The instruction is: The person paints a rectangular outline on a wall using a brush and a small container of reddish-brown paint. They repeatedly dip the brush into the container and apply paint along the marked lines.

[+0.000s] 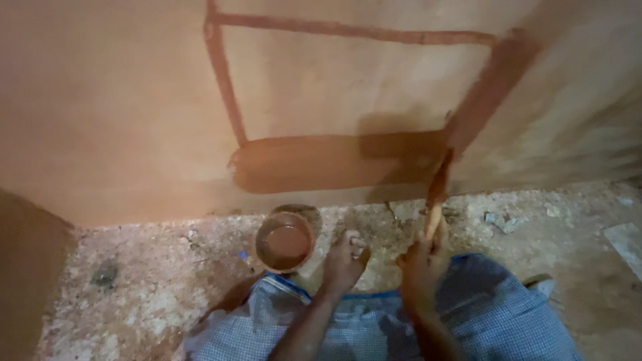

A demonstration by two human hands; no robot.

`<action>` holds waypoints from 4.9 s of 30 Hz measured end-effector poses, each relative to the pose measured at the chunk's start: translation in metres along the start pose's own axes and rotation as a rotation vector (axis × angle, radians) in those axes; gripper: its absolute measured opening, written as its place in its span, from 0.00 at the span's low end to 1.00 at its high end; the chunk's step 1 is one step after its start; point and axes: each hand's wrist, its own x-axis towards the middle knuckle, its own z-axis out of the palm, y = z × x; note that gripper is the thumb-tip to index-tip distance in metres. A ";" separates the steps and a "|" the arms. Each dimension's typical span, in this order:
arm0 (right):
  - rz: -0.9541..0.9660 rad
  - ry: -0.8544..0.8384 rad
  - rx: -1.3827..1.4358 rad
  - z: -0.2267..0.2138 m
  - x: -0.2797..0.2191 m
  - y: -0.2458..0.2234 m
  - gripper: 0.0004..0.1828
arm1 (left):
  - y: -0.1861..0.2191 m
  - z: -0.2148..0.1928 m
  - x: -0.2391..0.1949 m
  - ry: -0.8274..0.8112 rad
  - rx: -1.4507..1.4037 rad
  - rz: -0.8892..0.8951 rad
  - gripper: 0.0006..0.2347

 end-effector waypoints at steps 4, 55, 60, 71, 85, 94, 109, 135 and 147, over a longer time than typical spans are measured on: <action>-0.258 -0.058 -0.620 0.043 -0.006 0.018 0.20 | -0.001 0.012 0.007 -0.085 0.230 -0.078 0.23; -0.385 -0.558 -0.160 0.030 -0.019 0.051 0.21 | -0.054 0.002 0.005 -0.047 0.267 0.147 0.10; -0.014 -0.127 -0.094 -0.010 0.028 0.011 0.26 | -0.002 -0.006 0.001 0.057 0.066 -0.077 0.13; -0.365 -0.651 -0.017 0.018 -0.007 0.069 0.29 | -0.011 -0.008 -0.001 0.045 0.096 -0.017 0.17; 0.228 -0.153 -0.095 -0.005 0.038 0.071 0.34 | 0.001 -0.006 -0.004 0.028 0.159 -0.144 0.12; 0.064 -0.380 -0.127 0.006 0.022 0.096 0.31 | 0.001 -0.005 -0.012 -0.160 0.220 -0.290 0.12; 0.390 -0.601 -0.311 -0.003 0.034 0.088 0.26 | 0.004 -0.003 -0.011 -0.147 0.210 -0.234 0.13; 0.088 -0.114 -0.033 0.016 0.009 0.137 0.27 | -0.033 0.004 -0.007 -0.050 -0.114 -0.185 0.12; -0.084 -0.637 -0.141 0.026 0.006 0.136 0.20 | -0.029 0.009 -0.007 0.041 -0.549 -0.288 0.17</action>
